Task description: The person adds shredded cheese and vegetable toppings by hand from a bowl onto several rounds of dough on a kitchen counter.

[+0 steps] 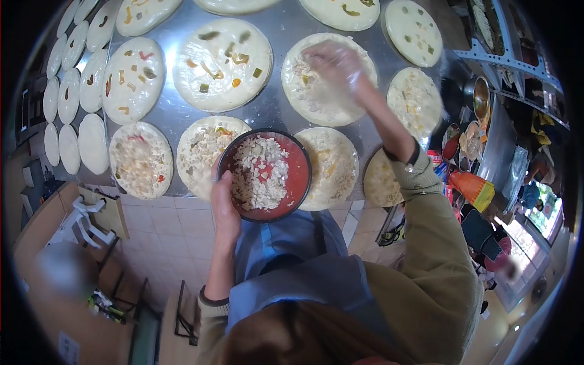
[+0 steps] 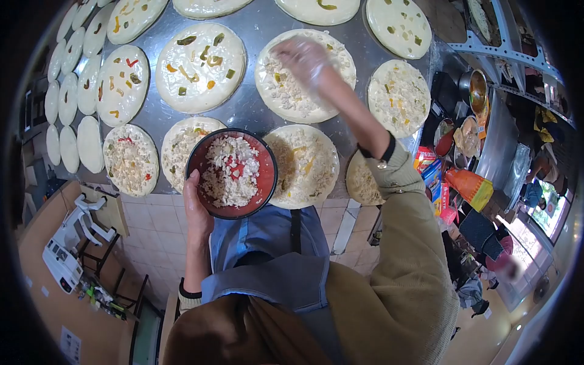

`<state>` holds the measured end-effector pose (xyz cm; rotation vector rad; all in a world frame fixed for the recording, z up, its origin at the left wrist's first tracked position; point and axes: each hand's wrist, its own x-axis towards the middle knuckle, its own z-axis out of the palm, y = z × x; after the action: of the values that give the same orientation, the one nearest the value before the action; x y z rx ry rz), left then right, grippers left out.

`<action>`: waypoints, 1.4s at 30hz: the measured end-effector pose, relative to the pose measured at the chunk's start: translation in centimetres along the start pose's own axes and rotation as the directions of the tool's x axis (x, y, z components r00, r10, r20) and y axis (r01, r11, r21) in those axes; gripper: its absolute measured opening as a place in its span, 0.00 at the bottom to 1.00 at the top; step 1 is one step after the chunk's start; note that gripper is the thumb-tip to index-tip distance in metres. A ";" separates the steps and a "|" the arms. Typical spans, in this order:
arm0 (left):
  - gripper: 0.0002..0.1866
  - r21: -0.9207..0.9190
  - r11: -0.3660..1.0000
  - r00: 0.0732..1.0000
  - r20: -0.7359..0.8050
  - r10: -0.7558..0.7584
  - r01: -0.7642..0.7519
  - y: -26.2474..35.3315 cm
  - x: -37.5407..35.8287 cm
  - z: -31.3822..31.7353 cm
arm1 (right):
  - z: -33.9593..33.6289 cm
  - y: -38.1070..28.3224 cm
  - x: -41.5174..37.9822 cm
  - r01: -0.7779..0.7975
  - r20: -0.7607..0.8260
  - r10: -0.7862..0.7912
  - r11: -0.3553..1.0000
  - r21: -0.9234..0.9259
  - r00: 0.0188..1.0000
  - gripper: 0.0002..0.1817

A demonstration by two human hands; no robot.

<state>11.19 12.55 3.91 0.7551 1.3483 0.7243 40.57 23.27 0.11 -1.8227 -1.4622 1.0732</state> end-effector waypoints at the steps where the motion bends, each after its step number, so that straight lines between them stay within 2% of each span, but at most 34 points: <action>1: 0.24 -0.002 1.000 1.000 0.005 0.001 -0.001 0.0 0.0 -0.1 | -1.3 0.0 0.1 0.003 0.002 -0.003 0.999 0.042 1.000 0.10; 6: 0.24 -0.010 1.000 1.000 0.028 -0.003 0.003 0.2 0.0 -0.1 | -7.8 4.8 1.6 -0.021 0.011 0.020 0.987 0.160 1.000 0.10; 9: 0.24 -0.026 0.999 0.999 0.032 -0.018 0.019 0.6 0.0 0.2 | -7.6 5.8 1.1 0.013 -0.033 -0.014 1.000 -0.027 0.999 0.10; 12: 0.24 -0.042 0.999 0.999 0.029 -0.018 0.020 0.3 0.2 0.2 | -6.6 4.7 0.5 0.027 0.010 -0.025 0.954 -0.299 1.000 0.10; 15: 0.25 -0.018 1.000 0.999 0.032 0.007 -0.006 0.1 0.3 -0.1 | -5.3 5.1 -0.5 -0.003 -0.038 -0.010 0.939 -0.345 0.999 0.11; 17: 0.25 -0.026 1.000 1.000 0.019 0.004 -0.004 0.1 0.2 -0.1 | -4.3 6.8 -1.8 0.034 -0.069 -0.045 0.987 -0.158 0.997 0.13; 19: 0.25 -0.021 1.000 1.000 0.025 -0.004 0.004 0.0 0.3 -0.2 | -4.0 7.0 -2.6 0.160 -0.080 -0.182 0.962 -0.220 0.980 0.15; 21: 0.25 -0.018 1.000 0.999 0.032 -0.005 0.006 0.1 0.4 -0.1 | -3.6 6.9 -3.0 0.350 -0.006 -0.408 0.792 -0.501 0.913 0.17; 23: 0.25 -0.017 1.000 0.999 0.039 0.002 -0.002 0.3 0.4 0.0 | -2.9 7.2 -3.0 0.305 -0.057 -0.361 0.853 -0.423 0.931 0.17; 25: 0.25 -0.023 1.000 0.999 0.040 -0.003 0.004 0.3 0.5 0.1 | -2.5 6.2 -3.0 0.333 -0.072 -0.403 0.833 -0.442 0.912 0.17; 27: 0.25 -0.024 1.000 0.999 0.045 -0.009 0.010 0.2 0.5 0.2 | -2.6 4.9 -3.0 0.426 -0.037 -0.533 0.715 -0.555 0.846 0.16; 30: 0.25 -0.022 1.000 0.999 0.047 -0.016 0.017 0.1 0.3 0.1 | -3.2 6.0 -2.0 0.191 -0.103 -0.298 0.804 -0.564 0.949 0.13; 33: 0.25 -0.021 1.000 0.998 0.055 -0.013 0.014 0.1 0.2 0.1 | -6.0 4.8 -1.0 -0.008 -0.252 -0.144 0.856 -0.517 0.957 0.11; 34: 0.25 -0.014 1.000 0.999 0.053 -0.011 0.011 0.2 0.2 0.0 | -6.8 5.9 -0.2 -0.120 -0.260 0.045 0.953 -0.280 0.965 0.10; 37: 0.25 0.014 1.000 0.999 0.050 -0.014 0.014 0.0 0.0 -0.1 | -9.3 8.8 3.0 0.084 -0.143 -0.139 0.937 -0.338 0.980 0.09; 41: 0.25 0.022 0.999 0.998 0.052 -0.024 0.023 0.3 0.0 0.2 | -9.1 10.5 5.6 0.152 0.019 -0.164 0.853 -0.499 0.986 0.10; 42: 0.25 -0.030 0.998 0.998 0.021 -0.062 0.063 0.3 -0.1 0.3 | -9.2 10.4 5.5 0.222 0.054 -0.225 0.839 -0.497 0.973 0.10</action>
<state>11.46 12.60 4.28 0.6910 1.3337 0.6851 54.23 26.53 -4.95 -1.9124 -2.0357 0.5993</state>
